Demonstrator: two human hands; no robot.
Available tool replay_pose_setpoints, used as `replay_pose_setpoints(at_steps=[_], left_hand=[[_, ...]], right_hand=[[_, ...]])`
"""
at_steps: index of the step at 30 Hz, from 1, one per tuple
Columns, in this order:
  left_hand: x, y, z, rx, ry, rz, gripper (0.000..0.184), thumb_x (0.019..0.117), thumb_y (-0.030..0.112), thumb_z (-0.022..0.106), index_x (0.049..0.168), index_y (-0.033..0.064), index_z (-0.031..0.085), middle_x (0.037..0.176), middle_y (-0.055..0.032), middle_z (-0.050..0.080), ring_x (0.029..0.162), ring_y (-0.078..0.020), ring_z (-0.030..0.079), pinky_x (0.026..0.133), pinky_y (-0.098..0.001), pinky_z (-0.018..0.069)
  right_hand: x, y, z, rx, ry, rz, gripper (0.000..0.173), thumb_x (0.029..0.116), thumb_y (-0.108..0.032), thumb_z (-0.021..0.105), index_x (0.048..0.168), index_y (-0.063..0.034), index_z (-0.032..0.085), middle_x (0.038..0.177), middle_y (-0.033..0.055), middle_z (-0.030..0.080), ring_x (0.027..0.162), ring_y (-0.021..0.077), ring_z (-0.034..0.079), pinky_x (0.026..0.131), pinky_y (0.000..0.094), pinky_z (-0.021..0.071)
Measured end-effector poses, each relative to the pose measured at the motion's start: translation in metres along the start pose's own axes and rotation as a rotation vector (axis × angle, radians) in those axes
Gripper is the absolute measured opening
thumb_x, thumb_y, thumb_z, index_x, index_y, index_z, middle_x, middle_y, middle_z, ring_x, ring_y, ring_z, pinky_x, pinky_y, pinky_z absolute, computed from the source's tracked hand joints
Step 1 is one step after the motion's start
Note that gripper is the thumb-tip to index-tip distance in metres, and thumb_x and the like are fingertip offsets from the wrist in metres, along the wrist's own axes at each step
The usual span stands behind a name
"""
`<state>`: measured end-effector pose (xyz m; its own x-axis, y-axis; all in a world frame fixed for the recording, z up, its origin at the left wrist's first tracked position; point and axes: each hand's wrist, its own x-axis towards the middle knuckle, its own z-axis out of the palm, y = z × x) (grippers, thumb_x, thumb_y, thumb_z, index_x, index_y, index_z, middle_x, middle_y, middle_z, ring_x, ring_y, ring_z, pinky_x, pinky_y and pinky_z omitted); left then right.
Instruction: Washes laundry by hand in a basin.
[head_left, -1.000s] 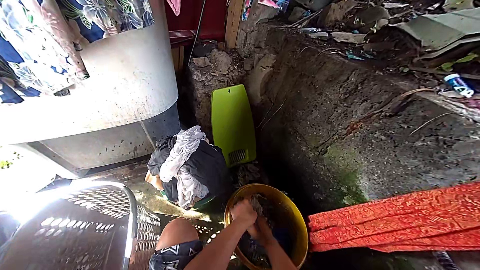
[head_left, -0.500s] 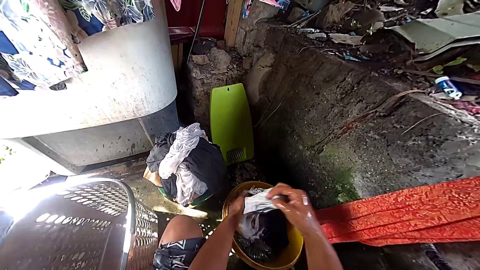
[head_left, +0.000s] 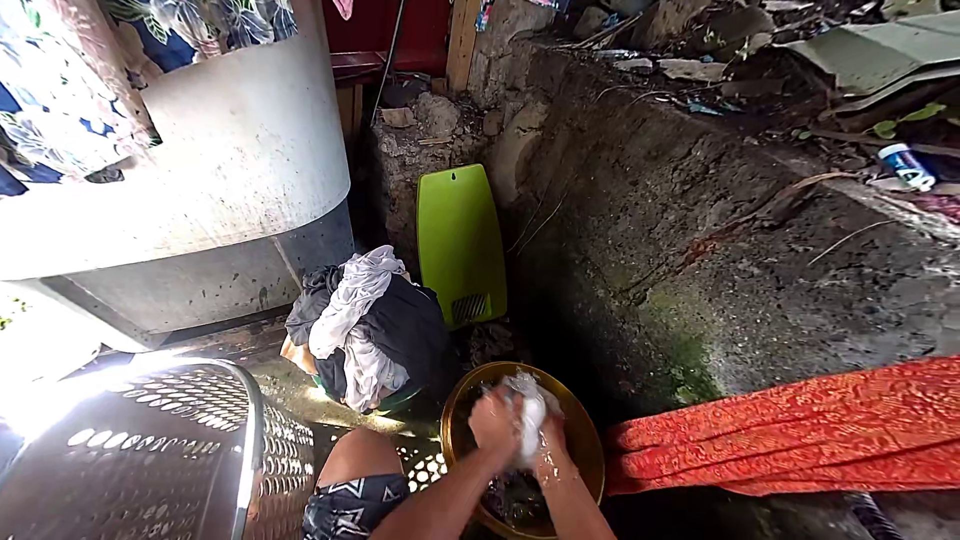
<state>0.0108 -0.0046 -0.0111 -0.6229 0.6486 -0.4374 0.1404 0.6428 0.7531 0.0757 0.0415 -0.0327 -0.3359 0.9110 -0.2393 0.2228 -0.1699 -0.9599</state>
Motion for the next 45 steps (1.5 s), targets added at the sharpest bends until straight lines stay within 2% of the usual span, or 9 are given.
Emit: replay_pose_setpoints(at_steps=[4,10,18,21,29,34,40,43,45], left_hand=[[0.017,-0.010,-0.008,-0.076,-0.014,-0.172,0.053,0.1101,0.043,0.043,0.136,-0.0003,0.060,0.136,-0.0257,0.062,0.127,-0.0405,0.060,0.103,-0.0591,0.0487],[-0.042,-0.008,0.007,-0.010,-0.155,0.347,0.039,0.1045,0.030,0.049,0.122,0.0017,0.069,0.117,-0.0230,0.071,0.113,-0.0402,0.067,0.094,-0.0625,0.0508],[0.037,-0.053,0.005,-0.016,-0.152,-0.169,0.058,0.1031,0.021,0.056,0.155,0.0033,0.038,0.146,-0.0248,0.055,0.134,-0.0389,0.056,0.111,-0.0565,0.0448],[0.032,-0.037,-0.001,0.088,-0.150,-0.019,0.062,0.0999,0.013,0.057,0.158,0.0101,0.037,0.151,-0.0218,0.051,0.134,-0.0381,0.056,0.107,-0.0570,0.0489],[0.037,-0.035,0.000,0.035,-0.367,0.101,0.042,0.1058,0.013,0.052,0.147,0.0050,0.051,0.142,-0.0246,0.058,0.131,-0.0380,0.058,0.110,-0.0543,0.0455],[0.048,-0.046,0.004,-0.329,-0.259,0.071,0.040,0.1119,0.026,0.044,0.137,0.0001,0.061,0.142,-0.0222,0.060,0.136,-0.0340,0.054,0.115,-0.0536,0.0385],[0.048,-0.049,0.003,-0.880,-0.243,-0.267,0.044,0.1069,0.040,0.053,0.129,0.0034,0.064,0.120,-0.0162,0.068,0.109,-0.0258,0.064,0.094,-0.0476,0.0523],[0.042,-0.030,0.009,-1.083,-0.254,-0.264,0.032,0.1026,0.031,0.059,0.120,0.0045,0.063,0.101,-0.0129,0.069,0.088,-0.0224,0.067,0.077,-0.0430,0.0567],[0.024,-0.015,0.014,-0.959,-0.133,-0.064,0.042,0.0983,0.014,0.068,0.134,-0.0041,0.055,0.121,-0.0222,0.066,0.110,-0.0288,0.065,0.096,-0.0465,0.0545]], right_hand=[[-0.008,-0.004,0.015,0.077,0.061,0.119,0.027,0.1065,-0.016,0.049,0.116,0.0035,0.065,0.100,0.0143,0.067,0.091,0.0188,0.065,0.083,0.0395,0.0549],[0.017,0.011,-0.021,-0.116,0.052,-0.058,0.028,0.1074,-0.012,0.047,0.115,0.0104,0.063,0.096,0.0112,0.065,0.085,0.0083,0.060,0.083,0.0267,0.0517],[0.034,0.000,-0.027,-0.773,-0.044,-0.123,0.068,0.1029,-0.034,0.059,0.156,0.0019,0.036,0.153,0.0393,0.035,0.143,0.0553,0.035,0.116,0.0638,0.0315],[0.027,0.051,-0.003,-1.112,-0.278,0.031,0.058,0.0967,-0.030,0.068,0.145,-0.0012,0.053,0.144,0.0321,0.051,0.133,0.0482,0.052,0.107,0.0630,0.0447],[0.010,0.120,0.001,-1.417,-0.723,0.227,0.045,0.1083,-0.023,0.046,0.148,-0.0025,0.051,0.154,0.0248,0.047,0.146,0.0436,0.040,0.118,0.0663,0.0276],[0.012,-0.017,-0.008,-0.979,-0.606,-0.094,0.028,0.0910,-0.006,0.069,0.113,0.0111,0.068,0.114,0.0308,0.068,0.113,0.0422,0.064,0.100,0.0584,0.0472],[-0.002,-0.094,-0.059,0.048,-0.256,-0.551,0.026,0.0792,0.003,0.051,0.072,-0.0135,0.070,0.077,-0.0099,0.069,0.076,-0.0011,0.064,0.071,0.0187,0.0536],[0.013,-0.042,-0.032,0.407,0.090,-0.050,0.023,0.1022,-0.013,0.039,0.097,-0.0061,0.060,0.084,0.0017,0.064,0.078,0.0118,0.064,0.070,0.0326,0.0556],[0.021,-0.012,-0.019,0.469,0.078,0.203,0.041,0.1098,-0.035,0.035,0.126,-0.0042,0.056,0.106,0.0093,0.063,0.096,0.0178,0.063,0.084,0.0408,0.0538]])
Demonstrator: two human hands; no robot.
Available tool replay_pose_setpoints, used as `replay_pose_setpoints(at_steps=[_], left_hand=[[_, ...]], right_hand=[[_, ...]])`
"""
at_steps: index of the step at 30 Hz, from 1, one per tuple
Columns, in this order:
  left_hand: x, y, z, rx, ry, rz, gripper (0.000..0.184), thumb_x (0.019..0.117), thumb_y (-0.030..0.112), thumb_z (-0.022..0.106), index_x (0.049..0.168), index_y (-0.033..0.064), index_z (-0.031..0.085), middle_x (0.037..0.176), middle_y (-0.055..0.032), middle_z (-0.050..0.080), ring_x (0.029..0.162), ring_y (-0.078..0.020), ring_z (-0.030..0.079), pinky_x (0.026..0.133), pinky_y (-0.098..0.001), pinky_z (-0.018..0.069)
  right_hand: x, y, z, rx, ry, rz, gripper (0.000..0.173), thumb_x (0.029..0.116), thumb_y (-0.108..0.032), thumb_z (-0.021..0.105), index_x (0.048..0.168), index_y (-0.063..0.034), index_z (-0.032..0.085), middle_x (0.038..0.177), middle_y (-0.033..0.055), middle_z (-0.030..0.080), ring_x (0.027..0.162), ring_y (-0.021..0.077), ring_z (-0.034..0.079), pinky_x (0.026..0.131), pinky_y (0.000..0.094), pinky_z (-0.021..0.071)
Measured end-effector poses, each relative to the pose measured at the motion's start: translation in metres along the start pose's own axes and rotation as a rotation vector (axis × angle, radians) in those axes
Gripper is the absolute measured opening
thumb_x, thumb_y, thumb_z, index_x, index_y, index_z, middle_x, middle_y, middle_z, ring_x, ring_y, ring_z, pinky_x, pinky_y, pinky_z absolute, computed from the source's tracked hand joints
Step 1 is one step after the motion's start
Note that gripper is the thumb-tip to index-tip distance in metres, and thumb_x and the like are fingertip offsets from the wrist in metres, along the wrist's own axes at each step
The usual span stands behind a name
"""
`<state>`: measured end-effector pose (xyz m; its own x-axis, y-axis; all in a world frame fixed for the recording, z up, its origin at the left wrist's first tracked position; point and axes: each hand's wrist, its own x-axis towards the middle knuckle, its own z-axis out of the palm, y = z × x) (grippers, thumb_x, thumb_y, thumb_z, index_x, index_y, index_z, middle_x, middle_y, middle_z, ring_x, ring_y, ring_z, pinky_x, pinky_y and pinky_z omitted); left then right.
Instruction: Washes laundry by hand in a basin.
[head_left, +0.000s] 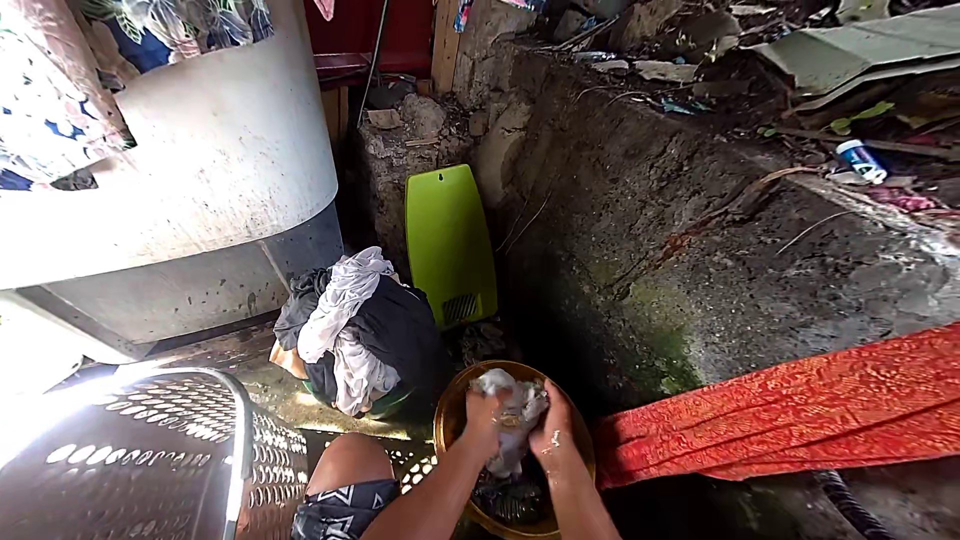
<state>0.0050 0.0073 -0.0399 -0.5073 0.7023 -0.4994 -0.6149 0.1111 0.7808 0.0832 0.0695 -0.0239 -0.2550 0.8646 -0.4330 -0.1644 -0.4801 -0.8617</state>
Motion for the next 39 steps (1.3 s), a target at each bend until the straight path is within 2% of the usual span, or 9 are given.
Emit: replay_pose_setpoints(at_steps=[4,5,8,11,14,19,26,32,39], left_hand=[[-0.057,-0.007,0.020,0.884,-0.076,0.399,0.044,0.0927,0.019,0.071,0.132,0.0007,0.065,0.135,-0.0213,0.063,0.123,-0.0364,0.063,0.102,-0.0555,0.0507],[-0.063,-0.008,0.020,0.974,-0.069,0.417,0.044,0.0882,0.017,0.073,0.130,0.0032,0.067,0.133,-0.0200,0.064,0.119,-0.0370,0.064,0.097,-0.0571,0.0526],[-0.037,0.007,0.010,0.953,0.116,0.096,0.041,0.0982,0.029,0.065,0.129,0.0025,0.066,0.125,-0.0218,0.069,0.117,-0.0380,0.066,0.098,-0.0583,0.0526],[0.006,0.004,-0.008,0.711,0.255,-0.092,0.051,0.1054,0.041,0.054,0.131,-0.0021,0.063,0.129,-0.0274,0.065,0.124,-0.0418,0.062,0.102,-0.0623,0.0484],[-0.018,0.003,0.004,0.778,0.147,-0.029,0.050,0.1055,0.039,0.054,0.125,-0.0057,0.064,0.125,-0.0299,0.065,0.121,-0.0431,0.062,0.102,-0.0604,0.0487],[-0.072,-0.005,0.017,1.066,-0.118,0.464,0.037,0.0934,0.020,0.067,0.125,0.0016,0.072,0.121,-0.0231,0.072,0.116,-0.0419,0.067,0.101,-0.0638,0.0485],[0.017,-0.007,-0.023,1.150,0.186,0.131,0.053,0.1057,0.035,0.055,0.149,0.0048,0.049,0.129,-0.0270,0.066,0.117,-0.0458,0.066,0.097,-0.0651,0.0514],[0.022,-0.036,-0.033,1.680,-0.205,0.132,0.058,0.1011,0.031,0.062,0.156,0.0205,0.046,0.165,-0.0193,0.033,0.151,-0.0445,0.032,0.114,-0.0631,0.0387],[0.021,-0.045,-0.042,1.826,-0.441,-0.092,0.054,0.1013,0.032,0.062,0.146,0.0027,0.054,0.148,-0.0253,0.053,0.139,-0.0429,0.050,0.111,-0.0623,0.0417]], right_hand=[[0.000,0.015,0.001,-0.010,-0.070,0.111,0.041,0.1131,-0.035,0.024,0.116,-0.0064,0.053,0.092,0.0022,0.063,0.079,0.0037,0.061,0.070,0.0222,0.0539],[-0.004,0.014,0.000,-0.097,-0.097,0.025,0.037,0.1140,-0.024,0.026,0.129,-0.0001,0.050,0.104,0.0048,0.061,0.088,0.0023,0.059,0.079,0.0188,0.0510],[-0.011,0.022,0.011,-0.349,-0.020,-0.113,0.038,0.1091,-0.019,0.047,0.135,0.0070,0.053,0.118,0.0193,0.065,0.104,0.0193,0.064,0.093,0.0367,0.0536],[-0.022,0.024,0.026,-0.390,0.011,-0.052,0.033,0.1041,-0.019,0.057,0.125,0.0067,0.058,0.103,0.0192,0.065,0.092,0.0234,0.064,0.084,0.0423,0.0545],[-0.007,0.027,0.010,-0.356,-0.006,-0.052,0.029,0.1059,-0.018,0.054,0.116,0.0077,0.062,0.096,0.0160,0.065,0.086,0.0188,0.063,0.080,0.0376,0.0539],[-0.027,-0.005,0.004,-0.462,0.030,0.060,0.043,0.1123,-0.022,0.039,0.141,0.0085,0.048,0.137,0.0248,0.056,0.123,0.0256,0.055,0.108,0.0391,0.0422],[0.006,-0.036,0.000,-0.625,0.005,-0.444,0.033,0.1010,-0.020,0.063,0.125,0.0017,0.060,0.119,0.0222,0.063,0.112,0.0292,0.061,0.097,0.0445,0.0495],[0.023,0.057,-0.037,-1.498,-0.207,0.065,0.052,0.1028,-0.011,0.055,0.154,-0.0136,0.046,0.164,0.0264,0.029,0.140,0.0490,0.045,0.108,0.0648,0.0437],[0.013,0.091,-0.046,-1.566,-0.321,0.288,0.045,0.1048,-0.022,0.054,0.144,-0.0018,0.055,0.150,0.0259,0.050,0.138,0.0454,0.049,0.109,0.0655,0.0408]])
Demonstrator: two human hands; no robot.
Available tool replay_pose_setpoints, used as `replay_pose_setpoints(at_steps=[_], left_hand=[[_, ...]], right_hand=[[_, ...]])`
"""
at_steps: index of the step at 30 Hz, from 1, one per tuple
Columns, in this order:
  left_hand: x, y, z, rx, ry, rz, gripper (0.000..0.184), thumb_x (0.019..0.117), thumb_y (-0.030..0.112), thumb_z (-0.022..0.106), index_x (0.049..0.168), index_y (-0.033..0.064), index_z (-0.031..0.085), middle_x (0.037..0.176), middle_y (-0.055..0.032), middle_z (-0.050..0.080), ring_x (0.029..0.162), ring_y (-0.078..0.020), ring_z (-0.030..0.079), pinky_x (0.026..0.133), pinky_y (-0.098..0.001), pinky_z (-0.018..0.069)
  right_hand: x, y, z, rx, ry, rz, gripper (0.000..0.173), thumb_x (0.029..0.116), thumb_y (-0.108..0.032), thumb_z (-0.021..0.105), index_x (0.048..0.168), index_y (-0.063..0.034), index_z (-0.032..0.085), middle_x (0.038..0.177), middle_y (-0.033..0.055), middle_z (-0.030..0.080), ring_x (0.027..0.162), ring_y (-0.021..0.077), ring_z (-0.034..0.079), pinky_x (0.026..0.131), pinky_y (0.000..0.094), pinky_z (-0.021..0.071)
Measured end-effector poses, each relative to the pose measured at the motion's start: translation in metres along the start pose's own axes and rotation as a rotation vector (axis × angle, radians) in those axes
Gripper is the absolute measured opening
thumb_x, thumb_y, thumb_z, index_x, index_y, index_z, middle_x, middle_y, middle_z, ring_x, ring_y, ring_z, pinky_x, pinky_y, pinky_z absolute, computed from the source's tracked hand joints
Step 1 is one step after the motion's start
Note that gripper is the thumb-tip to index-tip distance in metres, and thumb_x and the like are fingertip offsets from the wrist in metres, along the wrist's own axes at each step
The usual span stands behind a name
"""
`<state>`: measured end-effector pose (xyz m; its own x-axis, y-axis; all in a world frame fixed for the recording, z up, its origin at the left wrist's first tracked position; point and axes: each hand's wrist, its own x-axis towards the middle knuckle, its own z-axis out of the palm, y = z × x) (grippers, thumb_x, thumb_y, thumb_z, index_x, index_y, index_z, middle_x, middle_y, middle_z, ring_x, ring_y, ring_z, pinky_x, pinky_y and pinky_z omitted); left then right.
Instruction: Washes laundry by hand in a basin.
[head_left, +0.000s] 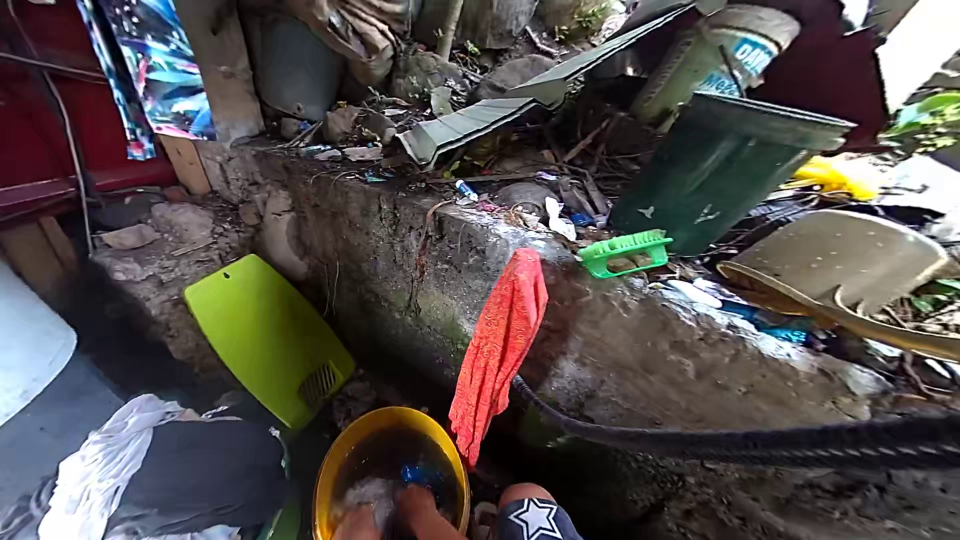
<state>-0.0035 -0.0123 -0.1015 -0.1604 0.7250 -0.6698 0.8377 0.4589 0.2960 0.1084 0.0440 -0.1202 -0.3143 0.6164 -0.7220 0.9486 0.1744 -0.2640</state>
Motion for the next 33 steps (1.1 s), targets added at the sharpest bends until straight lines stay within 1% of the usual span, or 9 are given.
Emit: replay_pose_setpoints(at_steps=[7,10,13,17,23,27,29,31,33], left_hand=[[-0.030,-0.006,-0.019,-0.697,0.493,0.142,0.100,0.0739,0.018,0.093,0.152,-0.0090,0.036,0.141,-0.0340,0.054,0.133,-0.0470,0.053,0.114,-0.0593,0.0409],[-0.031,-0.006,-0.024,-0.770,0.650,0.025,0.076,0.0781,0.023,0.091,0.138,-0.0070,0.056,0.126,-0.0348,0.063,0.122,-0.0509,0.060,0.104,-0.0664,0.0452],[-0.068,0.017,-0.062,-0.869,0.816,0.140,0.046,0.0852,0.014,0.081,0.124,-0.0052,0.067,0.118,-0.0309,0.067,0.115,-0.0458,0.064,0.100,-0.0648,0.0487],[-0.121,0.074,-0.118,-1.018,0.862,0.432,0.040,0.0814,-0.004,0.072,0.121,-0.0063,0.065,0.112,-0.0218,0.070,0.106,-0.0274,0.068,0.094,-0.0481,0.0559],[-0.110,0.065,-0.078,-1.273,0.710,0.729,0.055,0.0837,-0.008,0.065,0.137,-0.0087,0.050,0.120,-0.0148,0.067,0.107,-0.0140,0.068,0.093,-0.0331,0.0593],[-0.114,0.028,-0.005,-1.382,0.512,0.538,0.092,0.0776,-0.004,0.072,0.156,-0.0039,0.024,0.141,-0.0209,0.055,0.122,-0.0225,0.062,0.099,-0.0377,0.0559],[-0.118,0.028,0.008,-1.662,0.303,0.518,0.067,0.1011,0.015,0.049,0.158,0.0067,0.015,0.137,-0.0206,0.056,0.113,-0.0302,0.067,0.085,-0.0460,0.0612],[-0.127,0.043,-0.008,-2.017,0.257,0.361,0.064,0.1088,0.059,0.021,0.150,0.0132,0.039,0.129,-0.0183,0.063,0.109,-0.0342,0.067,0.082,-0.0552,0.0586],[-0.125,0.045,-0.028,-2.243,0.352,0.332,0.068,0.1051,0.066,0.018,0.130,0.0160,0.057,0.112,-0.0089,0.070,0.102,-0.0241,0.069,0.083,-0.0505,0.0582]], right_hand=[[-0.107,-0.065,-0.119,0.669,0.313,-0.709,0.021,0.0993,-0.008,0.057,0.108,0.0098,0.063,0.101,0.0239,0.065,0.094,0.0317,0.063,0.087,0.0501,0.0515],[-0.166,-0.068,-0.161,1.005,0.546,-0.793,0.012,0.0970,0.000,0.054,0.098,0.0068,0.063,0.084,0.0093,0.060,0.076,0.0130,0.057,0.070,0.0327,0.0502],[-0.152,-0.045,-0.168,1.005,0.701,-0.564,0.024,0.1016,-0.007,0.052,0.116,0.0075,0.064,0.110,0.0231,0.066,0.103,0.0280,0.063,0.092,0.0456,0.0504],[-0.124,-0.019,-0.131,0.997,0.149,-0.322,0.067,0.1088,-0.056,0.031,0.153,-0.0065,0.042,0.150,0.0283,0.046,0.134,0.0442,0.048,0.100,0.0654,0.0425],[-0.111,-0.024,-0.125,1.699,-0.091,-0.607,0.064,0.1058,-0.062,0.025,0.122,-0.0109,0.060,0.099,0.0090,0.070,0.091,0.0201,0.070,0.080,0.0420,0.0592],[-0.098,-0.033,-0.113,1.512,0.431,-0.615,0.046,0.0904,-0.011,0.077,0.130,0.0044,0.058,0.118,0.0186,0.067,0.107,0.0213,0.065,0.096,0.0386,0.0546],[-0.104,-0.046,-0.101,1.227,0.632,-0.714,0.051,0.0802,-0.010,0.083,0.123,0.0075,0.063,0.118,0.0206,0.068,0.111,0.0229,0.065,0.100,0.0384,0.0526],[-0.126,-0.055,-0.083,0.897,0.746,-0.895,0.041,0.0846,-0.015,0.079,0.117,0.0080,0.068,0.117,0.0227,0.070,0.113,0.0281,0.067,0.103,0.0424,0.0519],[-0.139,-0.059,-0.062,0.595,0.916,-1.164,0.031,0.0837,-0.014,0.077,0.107,0.0057,0.073,0.110,0.0240,0.071,0.104,0.0345,0.070,0.092,0.0482,0.0575]])
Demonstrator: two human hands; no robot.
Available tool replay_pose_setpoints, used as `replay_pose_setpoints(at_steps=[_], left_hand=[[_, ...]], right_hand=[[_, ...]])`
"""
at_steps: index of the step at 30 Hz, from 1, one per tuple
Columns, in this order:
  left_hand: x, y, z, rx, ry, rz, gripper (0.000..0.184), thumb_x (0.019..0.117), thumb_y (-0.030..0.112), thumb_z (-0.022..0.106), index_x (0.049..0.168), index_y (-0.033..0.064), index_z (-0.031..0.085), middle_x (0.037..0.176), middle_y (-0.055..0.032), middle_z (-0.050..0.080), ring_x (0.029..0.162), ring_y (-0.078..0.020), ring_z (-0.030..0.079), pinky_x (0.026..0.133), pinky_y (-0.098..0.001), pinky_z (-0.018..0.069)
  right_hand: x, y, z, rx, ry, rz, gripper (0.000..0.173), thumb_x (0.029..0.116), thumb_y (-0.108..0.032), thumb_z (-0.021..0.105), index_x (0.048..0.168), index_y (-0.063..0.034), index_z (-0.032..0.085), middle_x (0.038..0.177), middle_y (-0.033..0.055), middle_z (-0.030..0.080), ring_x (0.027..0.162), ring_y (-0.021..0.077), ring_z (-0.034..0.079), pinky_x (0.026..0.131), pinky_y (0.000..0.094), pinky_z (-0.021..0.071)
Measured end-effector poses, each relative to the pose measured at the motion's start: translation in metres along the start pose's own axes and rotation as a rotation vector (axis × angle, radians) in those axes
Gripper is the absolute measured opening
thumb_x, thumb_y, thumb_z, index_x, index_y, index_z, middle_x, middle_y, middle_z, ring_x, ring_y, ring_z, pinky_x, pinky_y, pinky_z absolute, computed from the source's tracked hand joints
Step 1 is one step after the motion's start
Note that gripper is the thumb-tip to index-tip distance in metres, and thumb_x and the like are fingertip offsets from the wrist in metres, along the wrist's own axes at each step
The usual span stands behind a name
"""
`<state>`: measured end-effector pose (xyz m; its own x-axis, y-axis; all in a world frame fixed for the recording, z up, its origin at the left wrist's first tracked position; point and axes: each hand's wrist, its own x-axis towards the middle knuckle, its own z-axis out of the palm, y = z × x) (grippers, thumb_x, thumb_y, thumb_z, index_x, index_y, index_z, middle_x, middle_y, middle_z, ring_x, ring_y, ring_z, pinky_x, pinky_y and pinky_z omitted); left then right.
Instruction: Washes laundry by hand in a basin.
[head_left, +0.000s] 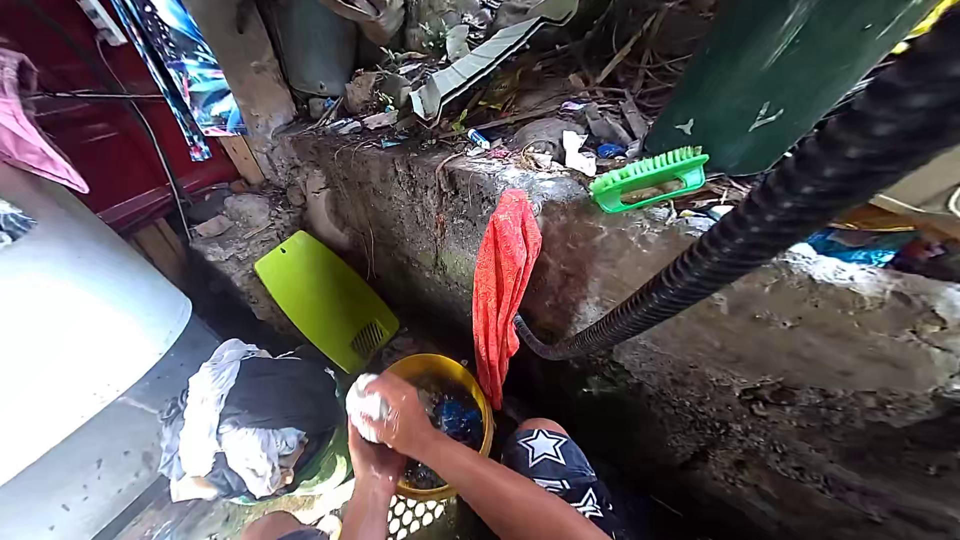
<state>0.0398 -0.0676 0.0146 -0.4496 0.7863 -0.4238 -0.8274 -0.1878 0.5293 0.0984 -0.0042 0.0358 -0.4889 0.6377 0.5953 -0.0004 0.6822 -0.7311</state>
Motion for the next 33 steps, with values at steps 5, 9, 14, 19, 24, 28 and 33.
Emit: replay_pose_setpoints(at_steps=[5,9,14,19,24,28,33], left_hand=[[0.029,0.026,0.017,0.224,0.027,0.314,0.039,0.1131,0.032,0.026,0.118,0.0081,0.056,0.092,-0.0048,0.066,0.082,-0.0126,0.066,0.073,-0.0339,0.0577],[0.038,0.030,0.039,0.807,0.168,0.647,0.012,0.0936,0.005,0.069,0.095,-0.0068,0.068,0.080,-0.0128,0.069,0.072,-0.0175,0.066,0.071,-0.0382,0.0574],[0.025,0.041,0.030,1.581,-0.116,0.858,0.027,0.0847,0.023,0.066,0.086,-0.0041,0.071,0.079,-0.0198,0.069,0.080,-0.0359,0.070,0.075,-0.0592,0.0530],[0.011,0.092,0.045,1.948,-0.158,0.823,0.037,0.0959,0.032,0.062,0.101,-0.0032,0.073,0.101,-0.0236,0.073,0.097,-0.0424,0.071,0.083,-0.0635,0.0539],[-0.004,0.187,0.067,1.888,0.049,1.074,0.031,0.1036,0.033,0.061,0.120,0.0114,0.076,0.122,-0.0161,0.073,0.114,-0.0383,0.069,0.097,-0.0629,0.0520],[-0.017,0.253,0.098,1.830,0.205,1.096,0.042,0.1055,0.041,0.057,0.113,0.0025,0.073,0.101,-0.0283,0.072,0.098,-0.0510,0.068,0.084,-0.0743,0.0474],[-0.026,0.315,0.123,1.785,0.238,1.315,0.056,0.1049,0.047,0.053,0.106,-0.0061,0.071,0.096,-0.0348,0.068,0.095,-0.0547,0.066,0.083,-0.0762,0.0447]], right_hand=[[-0.002,-0.002,0.002,-0.172,0.045,0.075,0.033,0.0901,-0.021,0.071,0.111,0.0050,0.072,0.113,0.0249,0.071,0.103,0.0377,0.072,0.084,0.0546,0.0588],[0.020,0.019,-0.001,0.275,0.052,0.731,0.033,0.1069,-0.021,0.052,0.116,0.0069,0.067,0.109,0.0217,0.070,0.104,0.0256,0.066,0.097,0.0437,0.0510],[0.012,0.017,-0.006,0.563,-0.273,1.087,0.034,0.1106,-0.028,0.042,0.130,-0.0049,0.058,0.108,0.0113,0.065,0.096,0.0185,0.063,0.086,0.0401,0.0533],[0.011,0.016,0.002,0.897,-0.208,1.006,0.030,0.1116,-0.026,0.039,0.131,-0.0090,0.053,0.105,0.0070,0.067,0.094,0.0169,0.067,0.082,0.0391,0.0573],[0.027,0.027,-0.014,0.860,-0.303,0.800,0.041,0.1084,-0.017,0.044,0.150,-0.0138,0.043,0.150,0.0087,0.051,0.137,0.0253,0.051,0.102,0.0534,0.0486],[0.027,0.033,-0.015,0.720,-0.251,0.905,0.035,0.1071,-0.011,0.049,0.141,-0.0059,0.052,0.135,0.0115,0.063,0.115,0.0208,0.064,0.091,0.0411,0.0537],[0.031,0.032,-0.015,0.626,-0.236,0.943,0.028,0.1044,-0.008,0.055,0.131,-0.0009,0.058,0.124,0.0136,0.063,0.104,0.0186,0.064,0.083,0.0358,0.0541]])
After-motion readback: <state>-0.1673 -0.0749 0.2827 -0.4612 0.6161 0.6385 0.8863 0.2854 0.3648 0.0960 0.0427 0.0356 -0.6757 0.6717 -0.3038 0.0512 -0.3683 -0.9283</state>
